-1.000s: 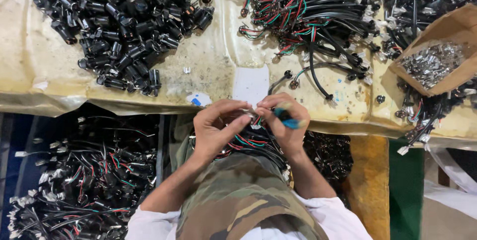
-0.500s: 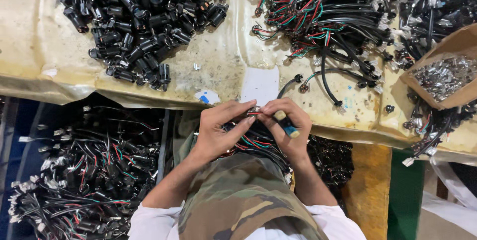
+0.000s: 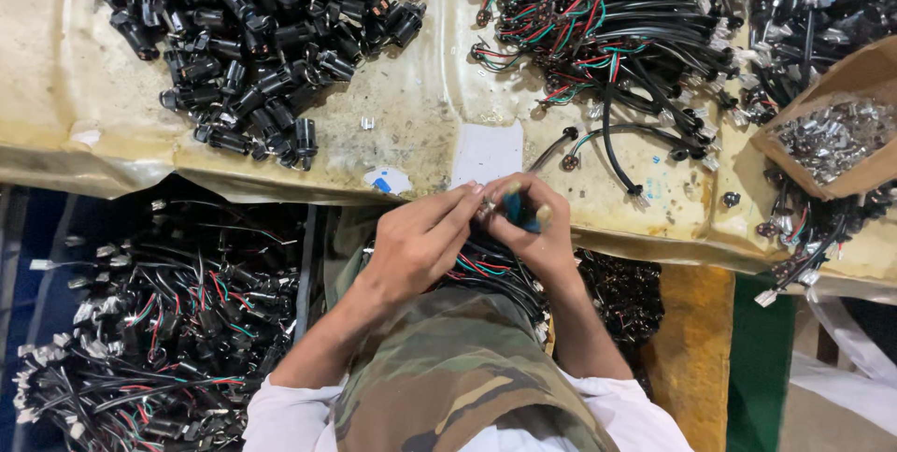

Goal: The person repeatedly picks black cylindrical components and wire harnesses from piles on a table, uses blue-handled pliers to strip or adjust wires, and assembles the parts by hand. The person places finished assemblies into a bin below the table.

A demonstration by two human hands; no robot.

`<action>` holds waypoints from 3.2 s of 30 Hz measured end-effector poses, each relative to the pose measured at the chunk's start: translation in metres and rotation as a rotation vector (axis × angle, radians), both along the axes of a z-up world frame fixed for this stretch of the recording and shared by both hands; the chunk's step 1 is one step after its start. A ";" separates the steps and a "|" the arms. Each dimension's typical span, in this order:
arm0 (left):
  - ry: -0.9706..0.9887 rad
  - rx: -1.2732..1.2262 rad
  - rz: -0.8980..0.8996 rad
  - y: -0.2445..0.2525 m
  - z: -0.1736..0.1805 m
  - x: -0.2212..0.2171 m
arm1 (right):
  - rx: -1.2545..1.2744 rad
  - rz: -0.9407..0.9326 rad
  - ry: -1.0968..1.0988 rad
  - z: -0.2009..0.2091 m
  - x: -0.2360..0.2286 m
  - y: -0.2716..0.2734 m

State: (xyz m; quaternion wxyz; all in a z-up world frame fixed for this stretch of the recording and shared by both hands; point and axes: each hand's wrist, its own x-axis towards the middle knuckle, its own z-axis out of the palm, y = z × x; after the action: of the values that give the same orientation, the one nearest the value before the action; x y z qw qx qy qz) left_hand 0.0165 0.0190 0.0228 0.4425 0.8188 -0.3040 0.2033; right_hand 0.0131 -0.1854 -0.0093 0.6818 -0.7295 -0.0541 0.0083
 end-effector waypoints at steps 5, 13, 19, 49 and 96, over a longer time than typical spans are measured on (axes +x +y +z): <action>0.031 -0.014 0.001 -0.001 -0.001 0.001 | 0.094 0.026 0.103 -0.001 0.001 0.001; 0.390 -0.427 0.193 -0.025 -0.012 -0.010 | -0.151 -0.317 -0.410 0.005 -0.016 0.026; 0.467 -0.450 0.140 -0.030 -0.018 -0.016 | -0.333 -0.567 -0.623 0.006 -0.011 0.027; -0.437 0.599 -0.358 -0.165 -0.110 0.168 | -0.945 -0.865 0.145 0.009 -0.200 -0.149; -0.502 0.630 -0.401 -0.227 -0.042 0.328 | -1.160 -0.375 -0.166 -0.054 0.139 -0.195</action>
State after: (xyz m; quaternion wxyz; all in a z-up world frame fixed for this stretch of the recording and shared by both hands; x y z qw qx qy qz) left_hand 0.3450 -0.2082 -0.0189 0.1149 0.7638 -0.6017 0.2032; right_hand 0.1523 -0.3804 -0.0638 0.1569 -0.9769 0.0355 -0.1404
